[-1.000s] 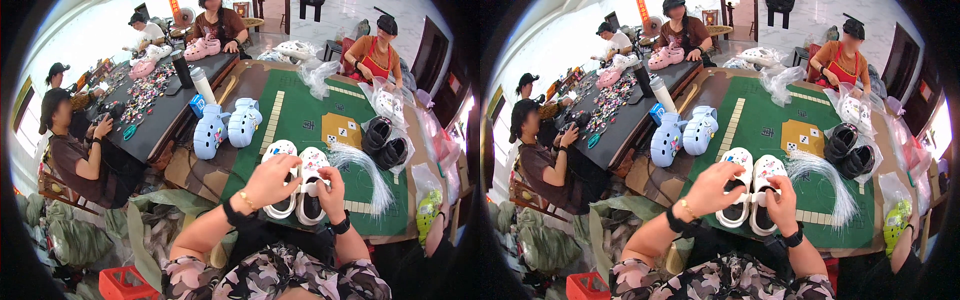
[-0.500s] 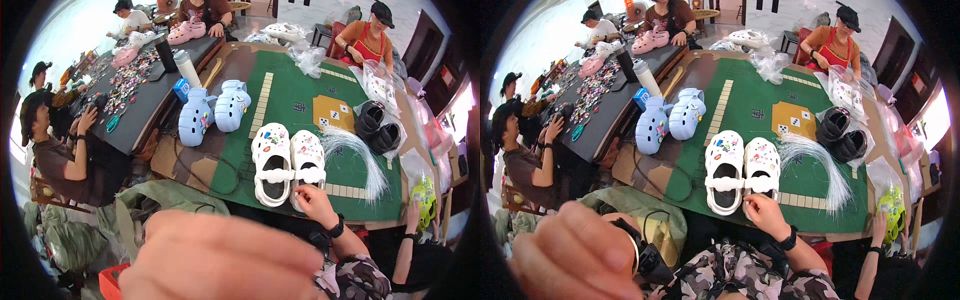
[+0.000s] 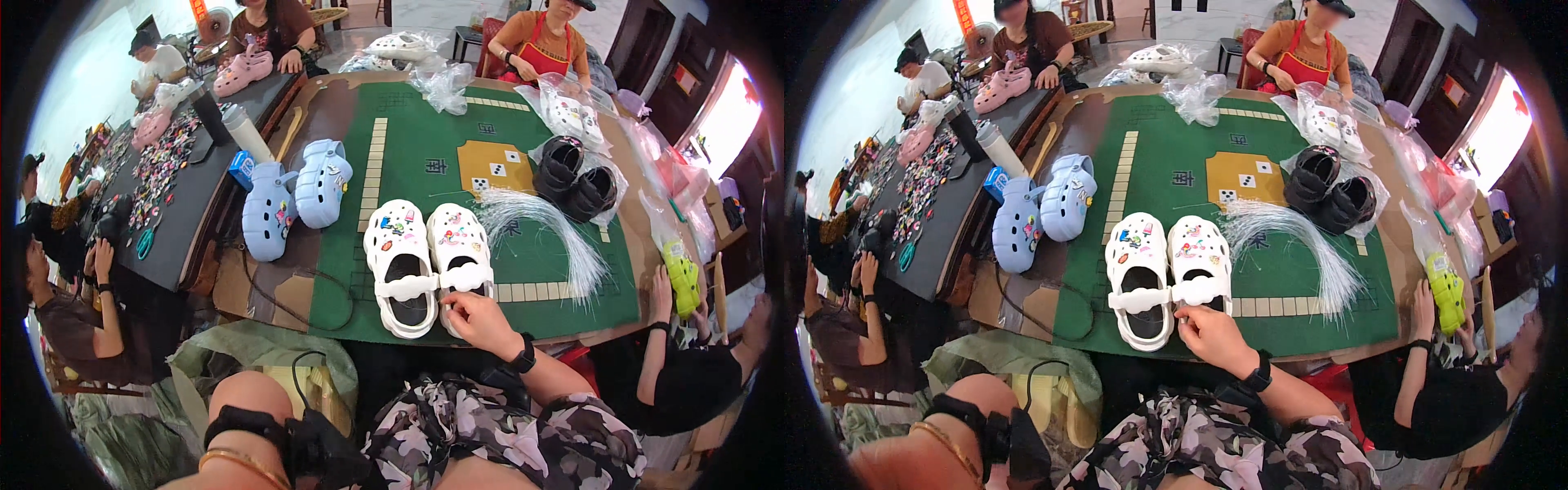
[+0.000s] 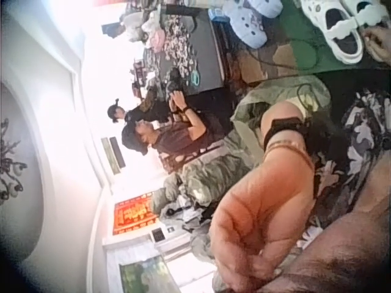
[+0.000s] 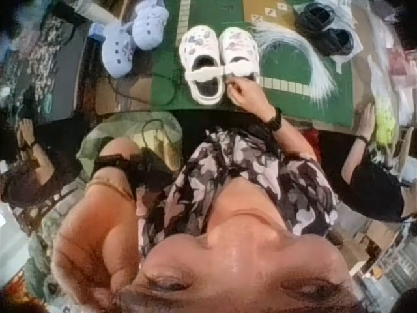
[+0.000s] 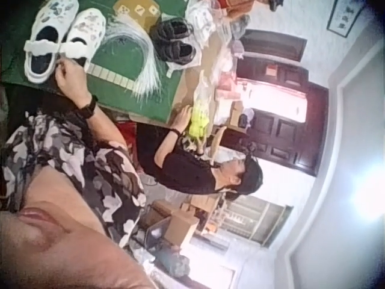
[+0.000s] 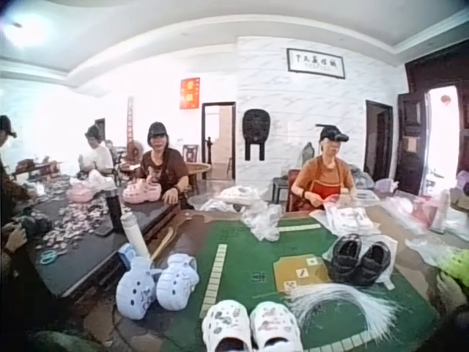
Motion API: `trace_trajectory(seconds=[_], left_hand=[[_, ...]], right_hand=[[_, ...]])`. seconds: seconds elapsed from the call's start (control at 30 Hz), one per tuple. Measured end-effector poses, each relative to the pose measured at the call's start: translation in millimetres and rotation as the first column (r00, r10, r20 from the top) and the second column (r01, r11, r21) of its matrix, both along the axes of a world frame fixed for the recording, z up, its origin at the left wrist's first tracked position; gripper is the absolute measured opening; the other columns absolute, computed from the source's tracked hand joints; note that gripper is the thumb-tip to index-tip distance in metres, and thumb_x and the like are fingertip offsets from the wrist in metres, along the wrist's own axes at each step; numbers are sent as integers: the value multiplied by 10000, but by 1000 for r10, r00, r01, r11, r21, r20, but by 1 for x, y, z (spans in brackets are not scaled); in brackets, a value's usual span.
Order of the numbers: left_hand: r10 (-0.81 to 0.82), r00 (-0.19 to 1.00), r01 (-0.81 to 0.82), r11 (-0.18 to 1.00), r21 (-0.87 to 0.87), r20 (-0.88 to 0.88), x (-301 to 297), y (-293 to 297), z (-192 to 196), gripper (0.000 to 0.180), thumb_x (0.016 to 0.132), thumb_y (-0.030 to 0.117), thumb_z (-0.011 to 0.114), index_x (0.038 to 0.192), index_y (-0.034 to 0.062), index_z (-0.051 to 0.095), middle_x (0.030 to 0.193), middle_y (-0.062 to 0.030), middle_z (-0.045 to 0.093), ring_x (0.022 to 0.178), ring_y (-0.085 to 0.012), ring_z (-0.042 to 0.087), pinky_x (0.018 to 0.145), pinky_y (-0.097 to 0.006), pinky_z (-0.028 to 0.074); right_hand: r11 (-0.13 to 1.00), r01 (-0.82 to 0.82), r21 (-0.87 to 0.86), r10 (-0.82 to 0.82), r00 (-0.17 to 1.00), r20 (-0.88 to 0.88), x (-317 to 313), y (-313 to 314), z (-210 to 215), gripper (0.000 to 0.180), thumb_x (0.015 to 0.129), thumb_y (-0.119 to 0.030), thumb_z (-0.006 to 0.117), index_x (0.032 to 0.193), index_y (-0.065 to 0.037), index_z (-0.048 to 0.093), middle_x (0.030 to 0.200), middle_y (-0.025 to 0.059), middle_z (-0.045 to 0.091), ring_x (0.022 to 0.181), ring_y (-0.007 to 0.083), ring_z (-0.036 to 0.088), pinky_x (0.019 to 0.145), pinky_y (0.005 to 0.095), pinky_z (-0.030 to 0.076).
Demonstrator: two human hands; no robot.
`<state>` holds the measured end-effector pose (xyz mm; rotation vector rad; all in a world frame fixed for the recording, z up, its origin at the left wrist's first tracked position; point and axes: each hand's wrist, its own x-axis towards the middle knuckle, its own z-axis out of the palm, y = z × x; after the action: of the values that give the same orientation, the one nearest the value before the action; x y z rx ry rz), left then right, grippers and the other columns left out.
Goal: Manually attaching decorative charms and straps to plastic clog-style shoes.
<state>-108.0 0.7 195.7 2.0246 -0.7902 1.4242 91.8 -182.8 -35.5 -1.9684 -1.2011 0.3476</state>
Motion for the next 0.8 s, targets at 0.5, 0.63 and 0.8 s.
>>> trace_trajectory(seconds=[0.5,0.63,0.8], left_hand=[[24,948,-68,989,130,318,-25,-14,-4,376,858,104,655,1216,19,577,1134,-121,581,1026,-265,562,897,-429,464],[26,919,-87,987,136,394,-30,-18,-10,359,881,109,631,1225,26,574,1172,-124,572,1060,-271,550,921,-435,454],[-2,872,-73,988,134,489,-28,-22,-15,339,909,115,600,1237,33,571,1219,-128,560,1103,-278,536,952,-443,443]], right_hand=[[1000,13,13,-13,999,52,-2,-1,0,170,846,-118,625,991,-37,660,901,156,681,704,311,663,650,391,533],[1000,13,21,-14,999,47,-2,-2,-2,171,848,-120,619,995,-42,657,906,147,678,710,309,662,648,390,532],[1000,17,25,-18,999,37,-5,-3,2,170,854,-122,600,998,-49,654,904,142,677,740,318,662,669,396,532]])
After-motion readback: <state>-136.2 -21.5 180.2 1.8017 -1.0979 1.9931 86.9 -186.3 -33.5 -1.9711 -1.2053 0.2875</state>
